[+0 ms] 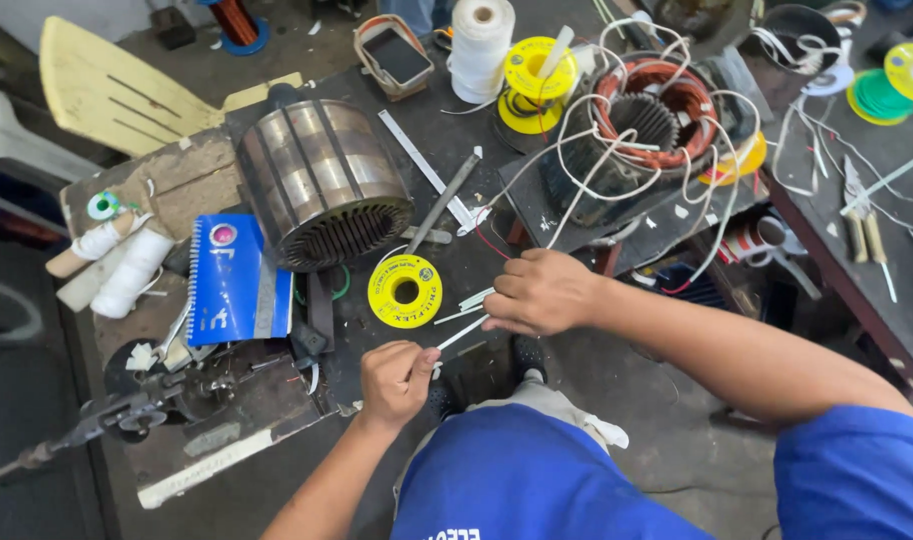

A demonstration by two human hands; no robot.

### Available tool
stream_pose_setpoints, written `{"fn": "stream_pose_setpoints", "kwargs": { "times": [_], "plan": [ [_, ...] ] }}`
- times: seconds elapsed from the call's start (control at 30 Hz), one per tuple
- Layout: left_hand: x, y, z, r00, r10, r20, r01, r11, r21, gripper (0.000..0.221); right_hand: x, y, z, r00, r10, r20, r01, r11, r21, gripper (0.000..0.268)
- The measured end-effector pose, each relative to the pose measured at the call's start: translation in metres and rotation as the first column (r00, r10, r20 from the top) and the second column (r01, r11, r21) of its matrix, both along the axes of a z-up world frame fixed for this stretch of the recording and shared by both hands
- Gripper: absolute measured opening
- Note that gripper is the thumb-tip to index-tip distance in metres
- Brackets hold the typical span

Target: Connecting and organizing wires on an electric motor stator at a workbench.

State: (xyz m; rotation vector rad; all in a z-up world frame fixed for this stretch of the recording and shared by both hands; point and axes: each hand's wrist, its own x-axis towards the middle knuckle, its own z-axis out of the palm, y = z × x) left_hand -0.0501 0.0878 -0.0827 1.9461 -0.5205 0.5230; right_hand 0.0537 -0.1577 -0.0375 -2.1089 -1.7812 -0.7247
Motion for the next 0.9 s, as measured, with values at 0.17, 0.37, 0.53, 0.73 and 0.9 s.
{"fn": "stream_pose_setpoints", "kwargs": {
  "times": [0.17,0.37,0.53,0.73,0.9],
  "plan": [
    [-0.012,-0.003,-0.012,0.999,-0.037,0.012,0.037,0.998,-0.05,0.057,0.003,-0.004,0.012,0.998,0.039,0.042,-0.036,0.997,-0.065,0.042],
    [-0.022,-0.002,-0.016,0.998,-0.04,0.043,0.043,0.996,-0.078,0.056,0.018,-0.019,0.025,0.998,0.055,0.024,-0.049,0.981,-0.188,0.042],
    [-0.034,0.004,-0.026,0.999,-0.018,-0.04,0.018,1.0,0.001,0.049,0.001,-0.038,0.047,0.987,-0.158,0.033,0.16,0.94,-0.302,0.032],
    [-0.052,-0.007,-0.016,0.976,-0.063,-0.208,0.068,0.998,0.013,0.045,-0.062,-0.021,-0.013,0.652,-0.196,-0.732,0.684,0.569,0.457,0.017],
    [-0.061,-0.014,-0.018,0.893,-0.027,-0.449,0.162,0.951,0.264,0.037,-0.082,0.022,-0.03,-0.06,0.767,-0.639,0.895,0.324,0.305,0.035]
  ]
}}
